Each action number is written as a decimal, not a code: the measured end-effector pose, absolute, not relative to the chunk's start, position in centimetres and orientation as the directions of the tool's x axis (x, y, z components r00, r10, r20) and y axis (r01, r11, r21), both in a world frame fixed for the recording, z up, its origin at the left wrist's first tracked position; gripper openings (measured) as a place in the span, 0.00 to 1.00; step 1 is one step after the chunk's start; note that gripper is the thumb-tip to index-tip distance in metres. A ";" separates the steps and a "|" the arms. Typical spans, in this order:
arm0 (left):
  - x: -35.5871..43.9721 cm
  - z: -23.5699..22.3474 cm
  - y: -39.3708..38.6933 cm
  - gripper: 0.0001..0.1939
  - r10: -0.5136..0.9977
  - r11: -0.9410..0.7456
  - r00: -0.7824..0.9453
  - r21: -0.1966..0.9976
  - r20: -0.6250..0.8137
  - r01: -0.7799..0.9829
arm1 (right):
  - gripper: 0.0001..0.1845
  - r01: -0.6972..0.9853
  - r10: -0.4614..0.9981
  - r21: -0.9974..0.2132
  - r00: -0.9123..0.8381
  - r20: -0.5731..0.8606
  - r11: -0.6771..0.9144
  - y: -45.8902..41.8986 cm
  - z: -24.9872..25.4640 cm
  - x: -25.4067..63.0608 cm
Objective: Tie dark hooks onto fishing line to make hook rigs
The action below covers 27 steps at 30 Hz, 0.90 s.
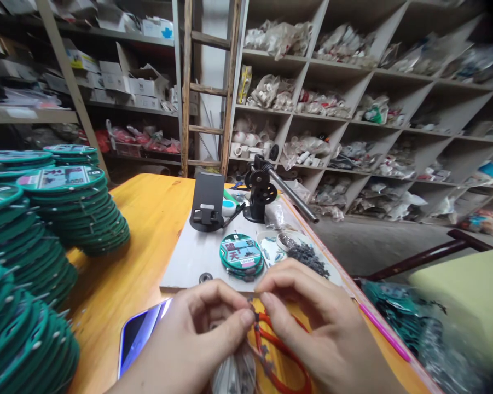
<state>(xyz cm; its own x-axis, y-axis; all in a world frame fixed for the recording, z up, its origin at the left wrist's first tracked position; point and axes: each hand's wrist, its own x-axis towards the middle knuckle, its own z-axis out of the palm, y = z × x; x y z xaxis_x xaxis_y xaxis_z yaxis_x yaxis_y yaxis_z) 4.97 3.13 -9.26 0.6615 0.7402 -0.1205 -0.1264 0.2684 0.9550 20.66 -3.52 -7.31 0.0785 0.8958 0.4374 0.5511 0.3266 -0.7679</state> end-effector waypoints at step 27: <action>5.3 -8.5 2.5 0.17 0.773 0.318 0.616 0.933 -0.152 -0.168 | 0.09 0.084 0.980 -0.995 0.186 0.068 0.053 -3.6 -7.5 19.9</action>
<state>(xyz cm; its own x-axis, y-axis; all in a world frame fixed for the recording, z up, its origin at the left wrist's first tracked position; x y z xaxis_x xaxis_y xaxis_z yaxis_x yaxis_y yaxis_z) 5.33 2.45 -8.51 0.6161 0.7728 -0.1522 -0.1683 0.3180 0.9331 19.87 -3.56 -7.47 0.1858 0.9802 0.0680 0.0835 0.0532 -0.9951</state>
